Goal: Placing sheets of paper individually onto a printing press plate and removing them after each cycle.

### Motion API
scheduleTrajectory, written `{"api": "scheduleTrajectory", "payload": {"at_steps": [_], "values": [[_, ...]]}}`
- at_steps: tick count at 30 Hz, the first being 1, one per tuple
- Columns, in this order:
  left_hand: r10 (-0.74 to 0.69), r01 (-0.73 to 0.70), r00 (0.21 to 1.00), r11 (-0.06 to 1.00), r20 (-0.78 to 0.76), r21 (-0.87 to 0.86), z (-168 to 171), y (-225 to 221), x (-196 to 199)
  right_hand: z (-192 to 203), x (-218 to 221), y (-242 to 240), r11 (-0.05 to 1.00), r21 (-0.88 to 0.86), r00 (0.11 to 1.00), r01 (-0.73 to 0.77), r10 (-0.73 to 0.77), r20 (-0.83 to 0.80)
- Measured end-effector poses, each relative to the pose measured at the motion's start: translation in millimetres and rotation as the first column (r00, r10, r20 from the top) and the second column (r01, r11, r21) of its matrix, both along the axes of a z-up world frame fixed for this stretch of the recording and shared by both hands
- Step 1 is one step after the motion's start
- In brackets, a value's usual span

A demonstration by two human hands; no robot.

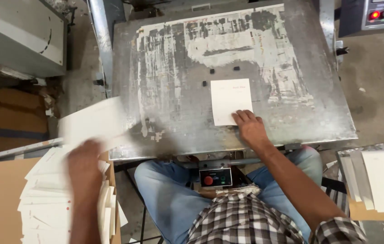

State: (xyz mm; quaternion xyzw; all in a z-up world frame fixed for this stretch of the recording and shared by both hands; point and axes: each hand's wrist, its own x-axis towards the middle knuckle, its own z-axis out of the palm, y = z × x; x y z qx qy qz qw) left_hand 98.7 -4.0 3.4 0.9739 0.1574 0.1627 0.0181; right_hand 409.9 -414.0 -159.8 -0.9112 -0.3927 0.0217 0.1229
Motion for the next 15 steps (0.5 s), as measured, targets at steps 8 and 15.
{"api": "scheduleTrajectory", "payload": {"at_steps": [8,15], "values": [[0.521,-0.554,0.832,0.772,0.19,0.312,-158,79,-254,-6,31,21,0.999,-0.019,0.999,-0.049,0.049,0.002],[0.369,-0.482,0.823,0.856,0.432,0.186,-264,59,-322,-12,43,23,0.998,-0.021,0.998,-0.053,0.052,-0.047]]}}
